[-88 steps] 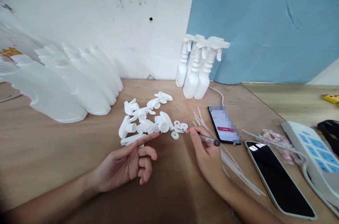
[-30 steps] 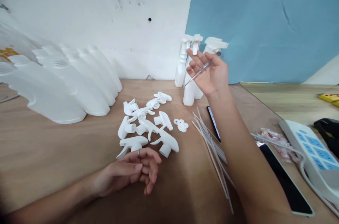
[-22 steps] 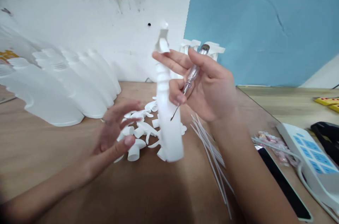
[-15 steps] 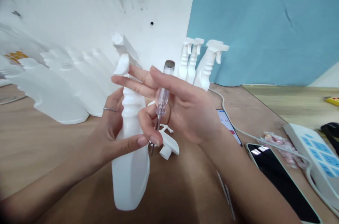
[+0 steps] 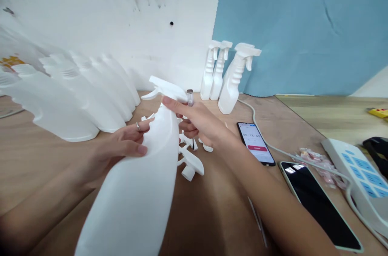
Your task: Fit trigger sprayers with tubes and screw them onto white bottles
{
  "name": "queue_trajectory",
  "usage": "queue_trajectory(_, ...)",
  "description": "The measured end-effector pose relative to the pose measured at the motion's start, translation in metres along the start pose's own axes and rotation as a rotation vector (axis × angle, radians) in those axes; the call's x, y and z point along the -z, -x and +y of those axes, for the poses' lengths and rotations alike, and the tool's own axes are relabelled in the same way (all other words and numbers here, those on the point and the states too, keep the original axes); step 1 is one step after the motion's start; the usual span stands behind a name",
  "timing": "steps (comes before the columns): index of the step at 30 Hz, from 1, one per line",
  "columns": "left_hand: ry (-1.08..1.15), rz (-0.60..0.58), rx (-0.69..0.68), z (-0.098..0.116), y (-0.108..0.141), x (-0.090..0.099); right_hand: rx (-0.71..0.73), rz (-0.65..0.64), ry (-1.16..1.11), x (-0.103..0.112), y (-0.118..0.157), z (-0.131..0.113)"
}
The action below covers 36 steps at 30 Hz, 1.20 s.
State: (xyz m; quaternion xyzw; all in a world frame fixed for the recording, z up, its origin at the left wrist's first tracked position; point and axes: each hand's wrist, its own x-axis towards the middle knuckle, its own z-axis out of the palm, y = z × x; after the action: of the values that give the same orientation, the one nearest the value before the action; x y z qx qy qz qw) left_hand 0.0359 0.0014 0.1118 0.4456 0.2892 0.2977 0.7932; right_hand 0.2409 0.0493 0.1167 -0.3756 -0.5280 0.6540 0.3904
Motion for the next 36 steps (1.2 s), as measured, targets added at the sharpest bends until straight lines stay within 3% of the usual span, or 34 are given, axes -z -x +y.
queue_trajectory(4,-0.156,0.053,0.061,-0.001,0.000,0.003,0.025,0.038,-0.053,-0.004,-0.004,0.004)
queue_trajectory(6,-0.384,0.174,0.001,-0.004,0.000,0.001,0.068,0.137,-0.115,-0.008,-0.006,0.007)
queue_trajectory(10,-1.076,0.557,-0.219,-0.011,0.003,-0.011,0.117,0.295,-0.197,-0.018,-0.007,0.014)
queue_trajectory(14,-1.331,0.627,-0.280,-0.012,0.008,-0.020,0.178,0.274,-0.180,-0.026,-0.005,0.019)
queue_trajectory(19,-1.087,0.435,-0.254,0.002,0.016,-0.006,0.207,0.085,-0.258,-0.025,-0.004,0.016)
queue_trajectory(23,-0.896,0.425,-0.238,0.012,0.021,0.004,0.232,0.003,-0.298,-0.022,-0.005,0.014)
queue_trajectory(28,-0.668,0.388,-0.253,0.012,0.021,0.009,0.237,0.032,-0.266,-0.019,-0.008,0.017)
queue_trajectory(36,-0.662,0.288,-0.162,0.020,0.023,0.012,0.184,0.014,-0.233,-0.020,-0.007,0.019)
